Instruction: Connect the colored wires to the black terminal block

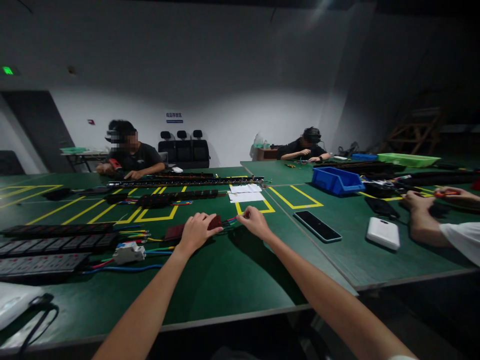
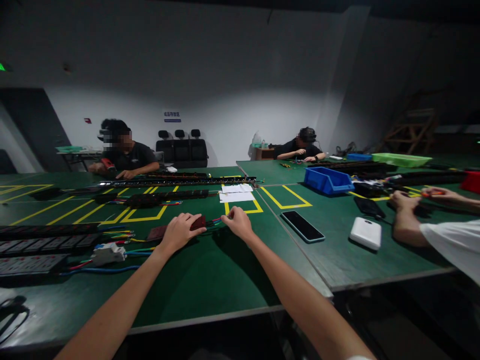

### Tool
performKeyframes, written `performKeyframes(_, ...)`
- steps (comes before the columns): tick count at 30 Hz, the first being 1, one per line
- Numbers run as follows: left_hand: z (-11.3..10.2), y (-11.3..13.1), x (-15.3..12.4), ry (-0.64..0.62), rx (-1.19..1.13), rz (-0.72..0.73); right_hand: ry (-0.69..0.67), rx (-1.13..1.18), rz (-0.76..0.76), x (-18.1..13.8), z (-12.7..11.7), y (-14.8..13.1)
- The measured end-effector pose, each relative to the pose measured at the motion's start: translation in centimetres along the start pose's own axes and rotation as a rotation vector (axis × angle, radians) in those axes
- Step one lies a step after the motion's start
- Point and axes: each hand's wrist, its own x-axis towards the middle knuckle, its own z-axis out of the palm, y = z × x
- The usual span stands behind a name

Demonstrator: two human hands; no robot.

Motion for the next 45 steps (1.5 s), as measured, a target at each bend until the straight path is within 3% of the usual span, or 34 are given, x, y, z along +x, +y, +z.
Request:
performKeyframes(6,0.5,0.2,-0.2,-0.061,-0.007,0.04,-0.024,-0.172,-0.123,-1.1,-0.2,-2.0)
performKeyframes(12,-0.1,0.0,-0.2,0.007,-0.021,-0.022,-0.038,-0.107,0.005,-0.8,-0.9,-1.5)
performKeyframes(17,-0.8,0.0,0.0,0.105,-0.035,-0.116,-0.091,0.32,0.175,0.2,-0.5,-0.7)
performKeyframes(21,-0.9,0.1,0.0,0.133,-0.014,-0.13,-0.214,0.807,0.478,0.1,-0.5,-1.8)
performKeyframes(25,-1.0,0.4,-0.1,0.152,-0.005,-0.113,-0.22,1.049,0.716,-0.1,-1.0,-3.0)
performKeyframes(28,-1.2,0.5,-0.1,0.185,-0.018,-0.117,-0.247,1.161,0.792,0.0,-1.2,-3.2)
performKeyframes(45,-1.1,0.5,0.0,0.142,-0.072,-0.089,-0.263,1.111,0.68,-0.4,-1.6,-3.6)
